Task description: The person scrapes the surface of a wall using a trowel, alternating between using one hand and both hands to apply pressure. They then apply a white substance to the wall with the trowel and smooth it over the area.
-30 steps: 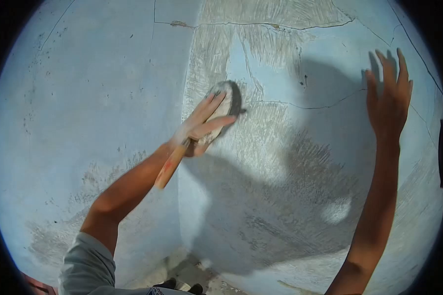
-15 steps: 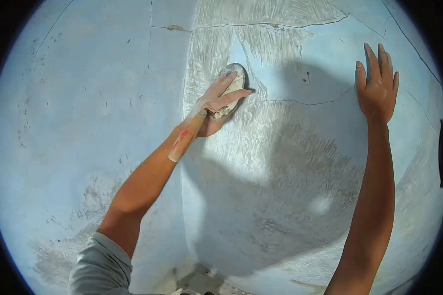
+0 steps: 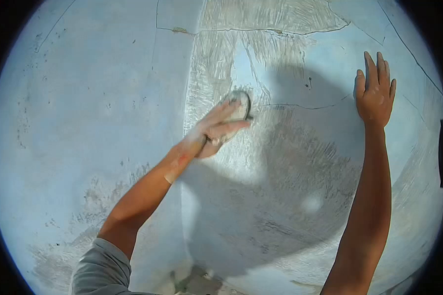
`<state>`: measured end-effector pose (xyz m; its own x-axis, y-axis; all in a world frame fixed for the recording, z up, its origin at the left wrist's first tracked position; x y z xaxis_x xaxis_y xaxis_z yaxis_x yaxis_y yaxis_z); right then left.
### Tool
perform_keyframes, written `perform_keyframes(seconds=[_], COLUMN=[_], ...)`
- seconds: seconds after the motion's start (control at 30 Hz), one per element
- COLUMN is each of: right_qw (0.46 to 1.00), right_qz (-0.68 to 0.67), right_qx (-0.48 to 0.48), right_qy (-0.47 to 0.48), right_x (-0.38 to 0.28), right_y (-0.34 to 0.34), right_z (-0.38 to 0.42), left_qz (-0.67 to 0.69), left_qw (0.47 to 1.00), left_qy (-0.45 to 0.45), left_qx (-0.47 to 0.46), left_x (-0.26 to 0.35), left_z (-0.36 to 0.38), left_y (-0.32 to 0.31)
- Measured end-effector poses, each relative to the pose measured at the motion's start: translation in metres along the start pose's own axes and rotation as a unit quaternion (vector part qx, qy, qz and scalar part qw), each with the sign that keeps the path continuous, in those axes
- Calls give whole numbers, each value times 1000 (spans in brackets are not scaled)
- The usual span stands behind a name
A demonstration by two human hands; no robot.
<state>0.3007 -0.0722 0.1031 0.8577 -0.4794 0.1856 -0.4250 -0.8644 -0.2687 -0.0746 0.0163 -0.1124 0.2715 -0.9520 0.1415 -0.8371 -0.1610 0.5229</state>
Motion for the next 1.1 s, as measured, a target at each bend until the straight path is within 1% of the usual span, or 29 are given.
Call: perform_keyframes(seconds=[0.07, 0.13, 0.17, 0.23, 0.3, 0.37, 0.43, 0.47, 0.53, 0.57, 0.6, 0.67, 0.7, 0.77, 0.8, 0.83, 0.9, 0.97, 1.03, 1.07, 1.1], right_qw=[1000, 1000, 1000, 1000, 1000, 1000, 1000, 1000, 1000, 1000, 999, 1000, 1000, 1000, 1000, 1000, 1000, 999, 999, 999, 999], right_qz=[23, 13, 9, -9, -6, -2, -11, 1, 9, 10, 29, 21, 15, -5, -5, -4, -5, -19, -18, -19, -23], right_qx=[-6, -9, -12, -1, 8, 12, 21, 5, -1, -6, -4, 2, 0, 12, 9, 8, 8, 15, 20, 18, 22], right_qy=[-4, -14, -17, -14, -14, -12, -13, -9, -20, -21, -16, -16, -20, -23, -26, -29, -28, -22, -18, -19, -17], right_x=[0, 1, 1, 2, 3, 3, 3, 4, 5, 4, 3, 5, 4, 4, 5, 4, 4, 5, 6, 5, 5], right_y=[-1, -1, 0, 1, -3, -5, -1, 0, 2, 1, -1, -1, -1, 0, -1, -1, 1, 1, 1, 1, 0], right_z=[3, 3, 3, 3, 5, 6, 7, 6, 4, 6, 6, 3, 6, 7, 8, 7, 5, 6, 4, 6, 8], left_qz=[-4, -21, -2, 32, 144, 64, -36, -34, -75, -74, -128, 29, 62, 20, 2, -102, -123, 32, 27, -2, -27], left_qw=[1000, 999, 999, 998, 989, 997, 998, 999, 992, 991, 985, 996, 995, 999, 999, 988, 985, 998, 996, 997, 997], left_qy=[-26, -40, -24, -41, 3, -40, -52, -27, -55, -63, -67, 15, 31, 28, 40, -110, -108, -22, -40, -27, -49], left_qx=[-9, 19, 29, 42, 19, 28, 26, 20, 89, 93, 91, 79, 68, 19, 0, 26, 46, 59, 78, 73, 52], left_x=[-4, 0, -1, 16, 4, -2, 1, -8, -37, 0, 6, 2, -3, -29, -26, -2, -11, 3, 8, 5, 5], left_z=[4, -33, -54, -70, -43, -4, 8, 1, -48, -72, -85, -71, -54, -8, -4, 4, -30, -63, -74, -60, -38], left_y=[0, 20, 32, 43, 28, 3, -4, 0, 18, 38, 44, 33, 23, -6, -8, -6, 12, 30, 39, 34, 24])
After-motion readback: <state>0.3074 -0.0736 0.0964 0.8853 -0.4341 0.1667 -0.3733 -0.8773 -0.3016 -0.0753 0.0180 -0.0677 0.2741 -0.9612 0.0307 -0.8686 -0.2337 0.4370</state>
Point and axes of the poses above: each hand's wrist, its own z-axis away from the middle knuckle, its own y-axis out of the back of the hand, x = y × z, the point moved 6 cm from there along -z, towards the middle knuckle, and after that the axes turned 6 degrees about z, right-handed, at the moved point
